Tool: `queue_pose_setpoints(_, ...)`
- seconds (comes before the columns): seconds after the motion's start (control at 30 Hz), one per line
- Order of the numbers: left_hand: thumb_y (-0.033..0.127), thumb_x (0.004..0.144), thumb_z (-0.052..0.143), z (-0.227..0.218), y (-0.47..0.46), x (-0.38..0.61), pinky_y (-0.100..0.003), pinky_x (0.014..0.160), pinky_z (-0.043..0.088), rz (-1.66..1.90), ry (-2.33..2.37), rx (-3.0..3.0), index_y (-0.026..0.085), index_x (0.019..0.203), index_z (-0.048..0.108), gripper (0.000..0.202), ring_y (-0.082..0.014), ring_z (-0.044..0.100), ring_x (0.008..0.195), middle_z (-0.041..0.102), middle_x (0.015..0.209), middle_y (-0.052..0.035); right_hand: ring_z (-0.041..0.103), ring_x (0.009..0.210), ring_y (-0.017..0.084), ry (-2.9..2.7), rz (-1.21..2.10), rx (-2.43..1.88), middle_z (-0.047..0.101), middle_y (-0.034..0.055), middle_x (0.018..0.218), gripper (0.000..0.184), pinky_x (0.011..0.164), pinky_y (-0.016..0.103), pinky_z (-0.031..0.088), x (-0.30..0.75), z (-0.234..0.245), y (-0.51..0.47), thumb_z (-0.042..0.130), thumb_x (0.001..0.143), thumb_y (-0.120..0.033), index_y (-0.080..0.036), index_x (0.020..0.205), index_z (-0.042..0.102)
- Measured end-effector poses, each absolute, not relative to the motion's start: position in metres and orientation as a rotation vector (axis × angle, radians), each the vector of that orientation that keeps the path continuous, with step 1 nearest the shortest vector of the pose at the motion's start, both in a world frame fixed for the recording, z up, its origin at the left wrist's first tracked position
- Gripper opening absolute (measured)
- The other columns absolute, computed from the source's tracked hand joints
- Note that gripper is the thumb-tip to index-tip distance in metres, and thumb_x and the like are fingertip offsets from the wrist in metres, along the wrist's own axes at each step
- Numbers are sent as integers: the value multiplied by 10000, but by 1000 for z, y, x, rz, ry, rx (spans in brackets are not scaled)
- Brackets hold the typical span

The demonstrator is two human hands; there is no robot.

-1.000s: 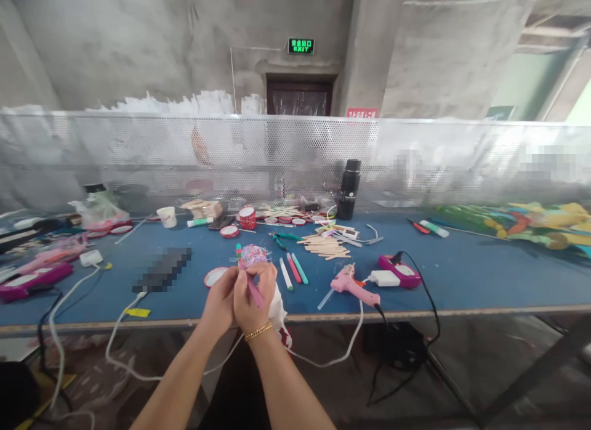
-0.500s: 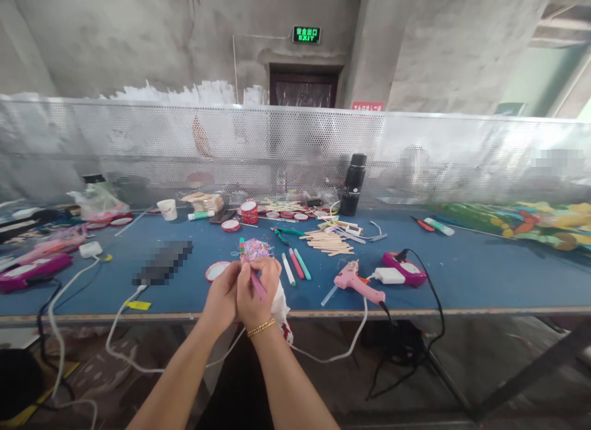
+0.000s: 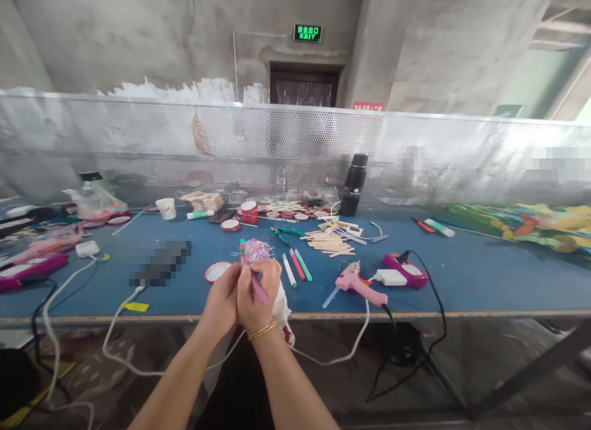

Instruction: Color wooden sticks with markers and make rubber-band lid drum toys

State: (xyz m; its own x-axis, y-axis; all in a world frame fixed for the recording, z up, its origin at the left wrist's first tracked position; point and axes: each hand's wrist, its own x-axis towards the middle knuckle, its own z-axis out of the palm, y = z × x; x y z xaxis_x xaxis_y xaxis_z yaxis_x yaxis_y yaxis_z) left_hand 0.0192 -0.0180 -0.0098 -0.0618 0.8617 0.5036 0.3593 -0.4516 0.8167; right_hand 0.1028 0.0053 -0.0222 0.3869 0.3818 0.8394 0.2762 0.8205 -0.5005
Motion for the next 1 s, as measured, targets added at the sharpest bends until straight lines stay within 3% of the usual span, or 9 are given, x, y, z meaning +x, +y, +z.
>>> queue_pose_setpoints(1.0,356,996,499,-12,-16,19,-311,775,455,1518,1325,1811,236,820,522,214,-205,597,789,606,758,10,622,821,184,-1182,64,-646,614,8,867,73,783,374,529,101,-22,7,568,998,-247,-234,931,542)
